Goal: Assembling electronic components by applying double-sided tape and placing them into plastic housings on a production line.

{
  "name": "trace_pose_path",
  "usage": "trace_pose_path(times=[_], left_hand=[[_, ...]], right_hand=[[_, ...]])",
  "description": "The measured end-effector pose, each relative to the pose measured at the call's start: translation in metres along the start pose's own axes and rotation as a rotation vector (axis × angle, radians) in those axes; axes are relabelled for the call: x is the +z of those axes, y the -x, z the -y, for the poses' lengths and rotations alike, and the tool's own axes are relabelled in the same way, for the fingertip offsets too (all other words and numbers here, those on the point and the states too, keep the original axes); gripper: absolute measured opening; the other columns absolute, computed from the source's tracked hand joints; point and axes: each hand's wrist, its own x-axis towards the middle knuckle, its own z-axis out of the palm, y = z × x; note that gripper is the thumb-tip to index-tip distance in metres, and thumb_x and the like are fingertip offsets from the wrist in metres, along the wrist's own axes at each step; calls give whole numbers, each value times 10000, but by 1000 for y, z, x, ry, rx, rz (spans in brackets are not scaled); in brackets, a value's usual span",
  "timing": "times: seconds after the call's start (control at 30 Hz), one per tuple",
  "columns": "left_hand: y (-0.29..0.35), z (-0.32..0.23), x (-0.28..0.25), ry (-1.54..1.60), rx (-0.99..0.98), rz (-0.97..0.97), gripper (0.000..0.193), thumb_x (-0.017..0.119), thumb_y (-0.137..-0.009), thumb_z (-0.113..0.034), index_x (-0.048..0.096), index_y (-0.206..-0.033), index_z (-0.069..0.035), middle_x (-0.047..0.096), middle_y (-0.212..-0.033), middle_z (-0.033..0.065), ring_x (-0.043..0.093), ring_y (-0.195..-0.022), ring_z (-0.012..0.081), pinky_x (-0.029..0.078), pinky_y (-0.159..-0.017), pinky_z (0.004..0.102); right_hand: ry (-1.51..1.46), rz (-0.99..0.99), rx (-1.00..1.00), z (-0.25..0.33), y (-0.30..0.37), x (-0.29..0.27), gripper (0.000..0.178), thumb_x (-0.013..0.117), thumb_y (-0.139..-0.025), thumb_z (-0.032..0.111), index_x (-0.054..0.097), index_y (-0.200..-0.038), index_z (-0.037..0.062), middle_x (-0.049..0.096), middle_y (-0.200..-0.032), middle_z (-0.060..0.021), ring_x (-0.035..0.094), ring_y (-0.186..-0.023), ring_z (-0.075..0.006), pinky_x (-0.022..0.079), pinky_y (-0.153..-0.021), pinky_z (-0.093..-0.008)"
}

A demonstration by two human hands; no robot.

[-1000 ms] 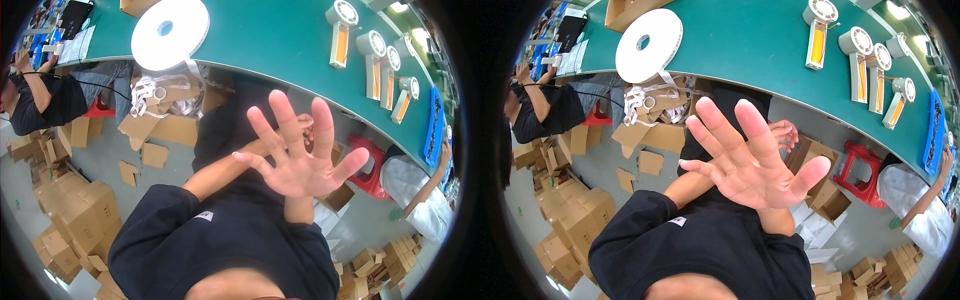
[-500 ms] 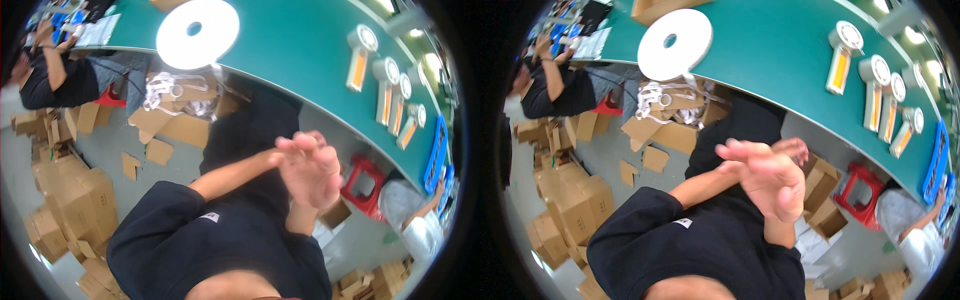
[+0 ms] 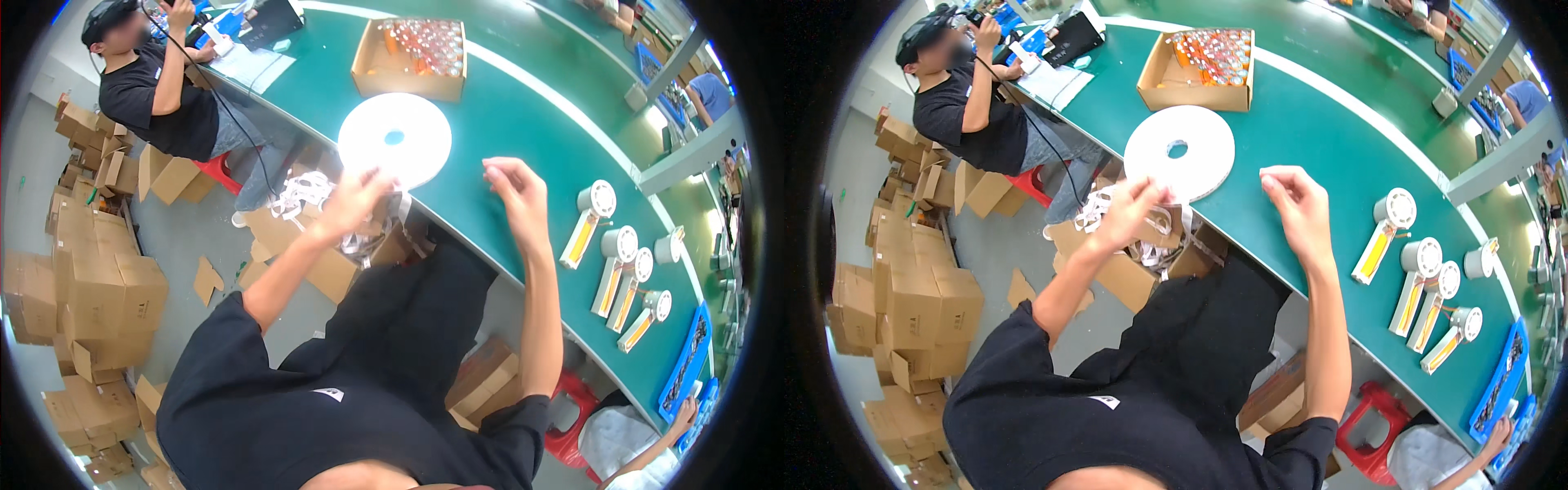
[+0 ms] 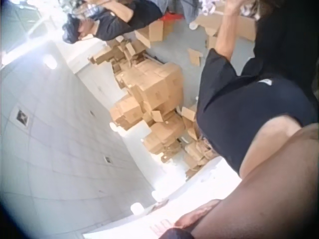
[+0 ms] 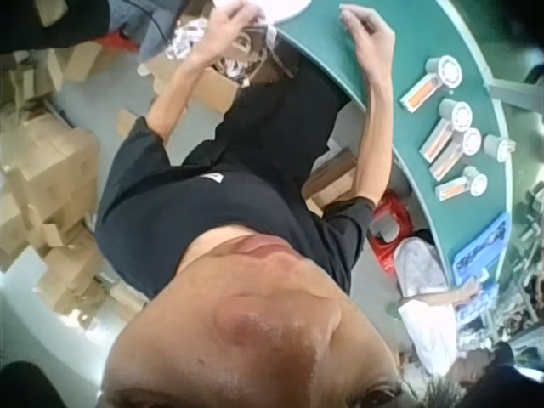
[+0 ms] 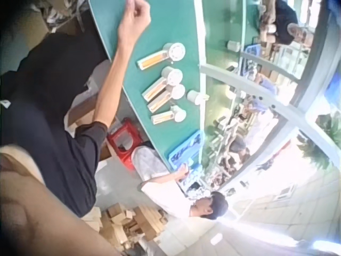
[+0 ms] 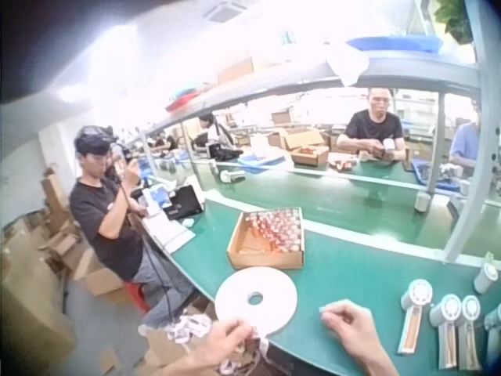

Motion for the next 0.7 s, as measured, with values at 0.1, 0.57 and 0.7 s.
trace_pose_path(times=[0.1, 0.57, 0.7], left_hand=[[-56, -13, -29, -362, 219, -123, 189, 599, -928, -182, 628, -938, 5, 646, -901, 49, 584, -816, 133, 480, -736, 283], [-203, -27, -50, -1041, 430, 143, 254, 608, -906, -262, 675, -912, -17, 668, -833, 160, 647, -785, 289, 491, -710, 393], [-197, -74, -41, -1302, 437, 194, 277, 579, -908, -283, 669, -874, -23, 662, -835, 153, 633, -812, 323, 492, -721, 400]], right_hand=[[161, 79, -83, -35, -53, -5, 240, 621, -938, 180, 598, -793, -9, 603, -743, -5, 466, -633, -68, 398, -573, -257], [434, 19, -228, -37, -61, 8, 272, 648, -906, 211, 621, -798, -38, 585, -688, -141, 533, -580, -209, 439, -563, -340], [441, 0, -246, -38, -61, 5, 271, 641, -910, 209, 621, -807, -41, 588, -697, -143, 538, -584, -210, 441, -565, -338]])
